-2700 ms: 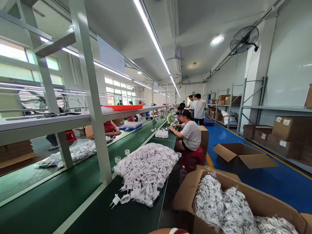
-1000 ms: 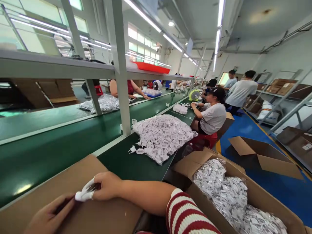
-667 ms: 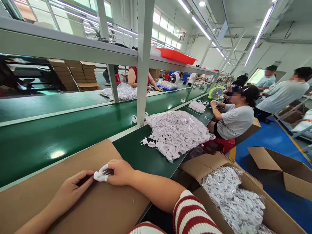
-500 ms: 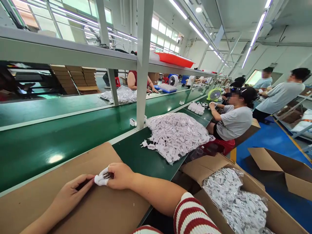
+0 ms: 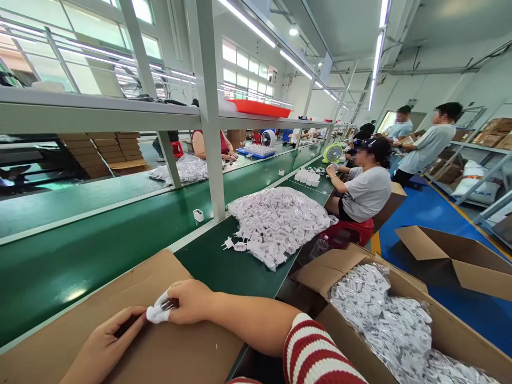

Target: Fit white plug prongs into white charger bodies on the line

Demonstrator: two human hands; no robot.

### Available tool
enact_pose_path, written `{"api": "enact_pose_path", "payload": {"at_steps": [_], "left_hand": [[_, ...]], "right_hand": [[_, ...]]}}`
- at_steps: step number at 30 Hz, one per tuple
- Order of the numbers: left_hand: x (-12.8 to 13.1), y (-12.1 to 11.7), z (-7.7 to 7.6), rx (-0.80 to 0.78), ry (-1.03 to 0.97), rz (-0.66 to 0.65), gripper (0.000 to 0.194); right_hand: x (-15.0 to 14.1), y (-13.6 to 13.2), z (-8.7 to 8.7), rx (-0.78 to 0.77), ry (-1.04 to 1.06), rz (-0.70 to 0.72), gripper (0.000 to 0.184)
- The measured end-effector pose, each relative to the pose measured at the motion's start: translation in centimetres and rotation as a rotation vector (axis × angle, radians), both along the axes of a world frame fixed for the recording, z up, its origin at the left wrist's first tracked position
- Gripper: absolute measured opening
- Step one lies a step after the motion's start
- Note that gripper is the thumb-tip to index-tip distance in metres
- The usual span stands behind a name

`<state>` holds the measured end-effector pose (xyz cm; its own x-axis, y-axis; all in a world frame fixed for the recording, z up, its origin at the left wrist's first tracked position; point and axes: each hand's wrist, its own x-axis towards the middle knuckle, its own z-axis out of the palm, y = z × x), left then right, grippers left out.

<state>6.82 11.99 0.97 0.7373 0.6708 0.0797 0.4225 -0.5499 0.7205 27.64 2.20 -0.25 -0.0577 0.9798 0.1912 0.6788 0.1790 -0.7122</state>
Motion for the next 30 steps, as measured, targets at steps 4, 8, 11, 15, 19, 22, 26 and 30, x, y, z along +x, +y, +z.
{"api": "enact_pose_path", "payload": {"at_steps": [4, 8, 11, 15, 19, 22, 26, 30], "left_hand": [[0.0, 0.1, -0.1, -0.005, -0.004, -0.001, 0.035], [0.0, 0.3, -0.3, -0.018, 0.004, 0.000, 0.034], [0.0, 0.4, -0.3, -0.014, -0.005, 0.006, 0.033], [-0.1, 0.4, -0.4, -0.012, -0.001, -0.001, 0.032], [-0.2, 0.3, -0.5, -0.012, -0.003, 0.000, 0.032], [-0.2, 0.3, -0.4, -0.014, 0.016, -0.002, 0.033], [-0.3, 0.4, -0.4, -0.031, 0.030, -0.017, 0.036], [-0.4, 0.5, -0.9, -0.016, 0.024, -0.008, 0.035]], "right_hand": [[0.0, 0.3, -0.5, 0.015, 0.025, 0.008, 0.028], [0.0, 0.3, -0.6, -0.001, 0.043, 0.008, 0.031], [0.0, 0.3, -0.5, -0.019, 0.037, 0.005, 0.031], [0.0, 0.2, -0.3, -0.024, 0.043, 0.004, 0.033], [0.0, 0.1, -0.1, -0.034, 0.036, 0.001, 0.033], [0.0, 0.2, 0.0, -0.038, 0.035, -0.005, 0.031], [0.0, 0.3, -0.4, -0.005, 0.002, -0.001, 0.026], [0.0, 0.5, -1.1, 0.053, -0.078, -0.024, 0.020]]}}
